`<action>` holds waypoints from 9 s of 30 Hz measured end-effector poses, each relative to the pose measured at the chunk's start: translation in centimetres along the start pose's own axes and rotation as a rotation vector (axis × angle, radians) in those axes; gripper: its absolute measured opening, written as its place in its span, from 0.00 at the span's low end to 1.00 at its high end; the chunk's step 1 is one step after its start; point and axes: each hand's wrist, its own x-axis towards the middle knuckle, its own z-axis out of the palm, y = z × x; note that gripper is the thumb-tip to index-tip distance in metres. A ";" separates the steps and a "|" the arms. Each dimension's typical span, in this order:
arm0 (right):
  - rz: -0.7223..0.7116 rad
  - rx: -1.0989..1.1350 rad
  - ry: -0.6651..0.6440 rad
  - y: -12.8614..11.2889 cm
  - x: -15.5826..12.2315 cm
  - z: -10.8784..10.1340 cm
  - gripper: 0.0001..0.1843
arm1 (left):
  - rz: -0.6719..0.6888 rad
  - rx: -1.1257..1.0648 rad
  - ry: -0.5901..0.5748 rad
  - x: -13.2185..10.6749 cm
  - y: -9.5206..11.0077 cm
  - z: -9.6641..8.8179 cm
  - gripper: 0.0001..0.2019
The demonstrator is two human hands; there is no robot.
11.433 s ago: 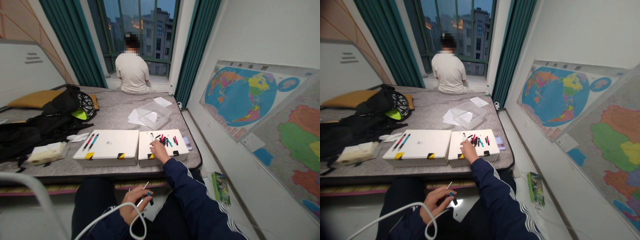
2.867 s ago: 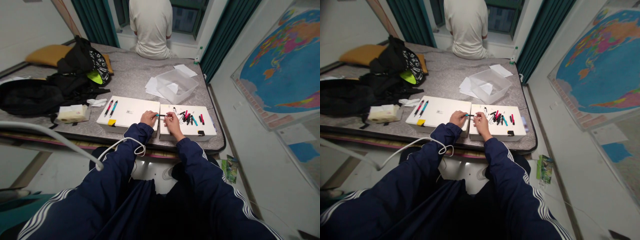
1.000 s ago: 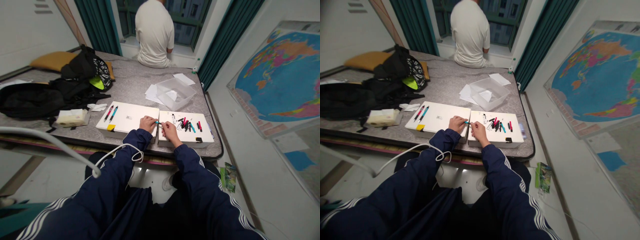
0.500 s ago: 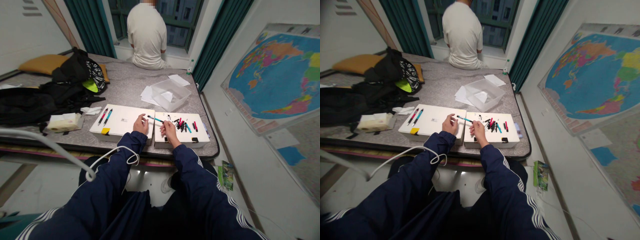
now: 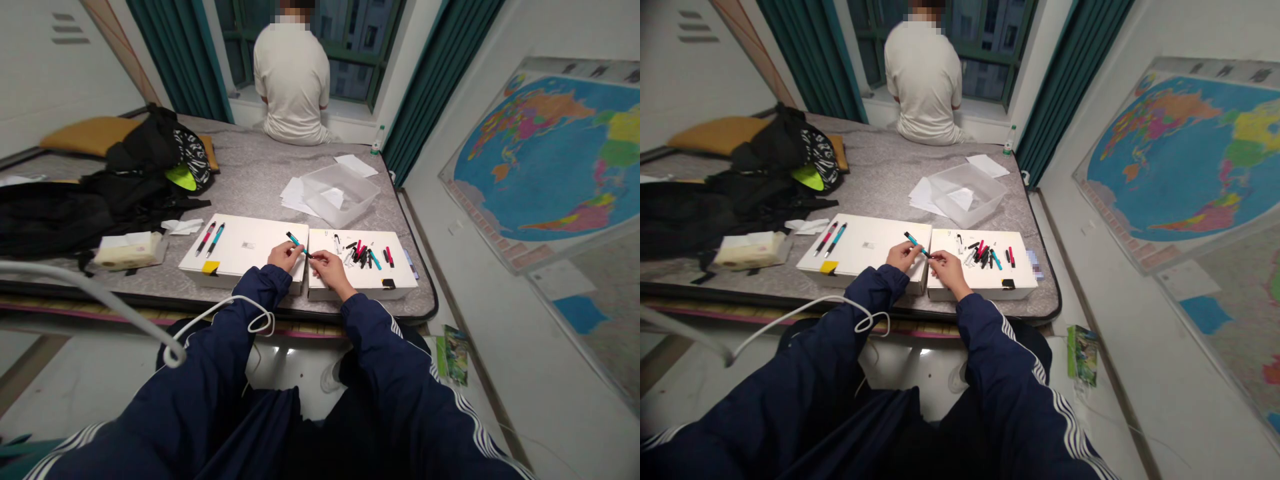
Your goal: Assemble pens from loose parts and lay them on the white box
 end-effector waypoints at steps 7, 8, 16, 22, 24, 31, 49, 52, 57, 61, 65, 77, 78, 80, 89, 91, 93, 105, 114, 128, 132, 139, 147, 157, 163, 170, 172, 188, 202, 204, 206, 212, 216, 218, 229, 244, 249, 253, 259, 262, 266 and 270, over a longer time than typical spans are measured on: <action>0.036 0.004 0.053 -0.3 -0.1 -0.1 0.22 | -0.081 -0.211 0.087 0.9 -1.2 0.0 0.18; 0.033 -0.005 0.060 -0.4 -0.1 -0.2 0.21 | -0.095 -0.236 0.100 0.9 -1.2 0.1 0.18; 0.011 -0.058 0.119 -0.9 -0.4 -0.2 0.17 | -0.091 -0.256 0.202 0.5 -0.3 -0.2 0.16; 0.000 -0.044 0.155 -1.5 -0.8 0.1 0.16 | -0.060 -0.187 0.186 0.6 -0.3 -0.3 0.16; 0.004 0.004 0.166 -1.9 -1.3 -0.1 0.17 | -0.053 -0.169 0.183 0.6 -0.5 -0.2 0.15; -0.001 -0.035 0.275 -3.4 -4.9 -6.2 0.18 | -0.032 -0.119 0.175 0.3 -0.4 -0.3 0.16; -0.054 -1.153 0.234 -3.9 -5.0 -20.0 0.12 | 0.007 0.021 0.160 0.0 -0.3 -0.2 0.16; -0.002 -1.258 0.096 -3.6 -4.5 -19.8 0.12 | 0.006 0.025 0.160 -0.1 -0.2 -0.3 0.16; -0.056 -1.315 -0.006 -4.4 -2.7 -20.2 0.15 | 0.014 0.038 0.152 -0.1 -0.3 -0.3 0.17; -0.103 -1.297 0.126 -6.2 -1.7 -22.4 0.13 | 0.019 0.040 0.150 -0.1 -0.4 -0.2 0.16; -0.040 -1.317 -0.032 -6.5 -1.9 -22.9 0.08 | 0.016 0.035 0.155 -0.1 -0.3 -0.1 0.16; -0.087 -1.324 -0.086 -4.2 -1.5 -19.3 0.11 | 0.025 0.051 0.087 -0.4 -0.4 -0.3 0.19; -0.105 -1.309 -0.059 -4.4 -1.4 -19.3 0.11 | 0.024 0.053 0.085 -0.4 -0.4 -0.2 0.19; -0.144 -1.284 -0.006 -4.7 -1.3 -19.1 0.12 | 0.020 0.058 0.080 -0.3 -0.6 -0.2 0.19; -0.410 -1.232 -0.253 -4.5 -2.8 -15.1 0.27 | 0.008 0.094 0.067 -0.3 -0.7 -0.2 0.20; -0.392 -1.214 -0.285 -3.8 -3.3 -15.3 0.30 | 0.003 0.099 0.066 -0.3 -0.7 -0.1 0.20; -0.353 -1.193 -0.274 -3.2 -3.6 -16.0 0.31 | 0.001 0.102 0.062 -0.3 -0.6 -0.1 0.20; -0.284 -1.172 -0.142 -3.5 -3.9 -18.1 0.23 | -0.007 0.113 0.064 -0.3 -0.1 -0.4 0.19; -0.129 -1.335 -0.087 -5.5 -1.0 -15.0 0.09 | 0.007 0.136 0.057 -0.4 -0.2 -0.3 0.20; 0.120 -1.304 -0.115 -5.6 1.1 -14.0 0.09 | 0.003 0.148 0.047 -0.4 -0.2 -0.3 0.19; 0.190 -1.277 -0.086 -5.4 1.7 -13.9 0.06 | 0.001 0.154 0.057 -0.4 -0.3 -0.2 0.20; 0.315 -1.235 -0.035 -5.0 2.6 -13.6 0.05 | 0.006 0.162 0.060 -0.4 -0.5 -0.1 0.20; 0.279 -1.233 0.012 -4.7 2.1 -13.1 0.05 | 0.012 0.164 0.055 -0.4 -0.4 -0.2 0.20; 0.247 -0.754 0.198 -4.8 1.8 -13.5 0.04 | 0.045 0.181 0.024 -0.5 -0.7 0.0 0.21; 0.184 0.022 0.136 -5.1 0.2 -7.0 0.13 | 0.196 0.224 -0.071 -0.5 -0.7 0.3 0.18; 0.094 0.308 0.297 -1.7 -0.3 -2.1 0.17 | 0.382 0.302 -0.225 0.0 -1.3 0.4 0.17; 0.077 0.317 0.318 -1.1 -0.4 -2.2 0.16 | 0.395 0.313 -0.245 0.1 -1.5 0.4 0.18; 0.054 0.313 0.300 0.0 -0.3 -2.4 0.16 | 0.421 0.319 -0.263 0.3 -2.1 0.5 0.16; -0.050 -0.001 0.223 0.4 -0.5 -1.8 0.08 | 0.443 0.306 -0.206 0.4 -2.7 0.7 0.14; -0.087 -0.100 0.228 0.3 -0.6 -1.7 0.06 | 0.448 0.298 -0.194 0.4 -2.7 0.7 0.14; -0.104 -0.181 0.233 0.2 -0.8 -1.6 0.07 | 0.452 0.291 -0.183 0.4 -2.7 0.7 0.13; -0.098 -0.344 0.222 -0.3 -1.1 -1.6 0.15 | 0.459 0.273 -0.162 0.5 -2.7 0.7 0.11; -0.068 -0.407 0.237 -0.7 -1.1 -1.4 0.22 | 0.454 0.269 -0.160 0.5 -2.8 0.7 0.11; -0.060 -0.409 0.256 -0.8 -1.1 -1.3 0.22 | 0.448 0.271 -0.161 0.5 -2.7 0.7 0.11; -0.059 -0.452 0.233 -0.7 -1.1 -1.4 0.24 | 0.435 0.268 -0.160 0.4 -2.5 0.7 0.11; -0.082 -0.368 0.241 -1.0 -1.3 -1.3 0.15 | 0.440 0.264 -0.162 0.4 -2.6 0.7 0.11; -0.063 -0.459 0.219 -1.0 -1.3 -1.4 0.21 | 0.445 0.272 -0.187 0.5 -2.6 0.7 0.11; -0.047 -0.453 0.216 -1.1 -1.4 -1.4 0.23 | 0.430 0.289 -0.193 0.5 -2.5 0.6 0.11; -0.035 -0.368 0.244 -1.1 -1.2 -1.3 0.24 | 0.380 0.336 -0.162 0.4 -2.6 0.7 0.16; -0.042 -0.359 0.240 -1.0 -1.1 -1.3 0.23 | 0.348 0.366 -0.126 0.4 -2.6 0.7 0.17; -0.040 -0.351 0.241 -0.9 -1.1 -1.5 0.22 | 0.314 0.392 -0.074 0.5 -2.7 0.7 0.16; -0.061 -0.378 0.269 -0.9 -1.2 -1.6 0.21 | 0.243 0.411 0.005 0.3 -2.5 0.8 0.16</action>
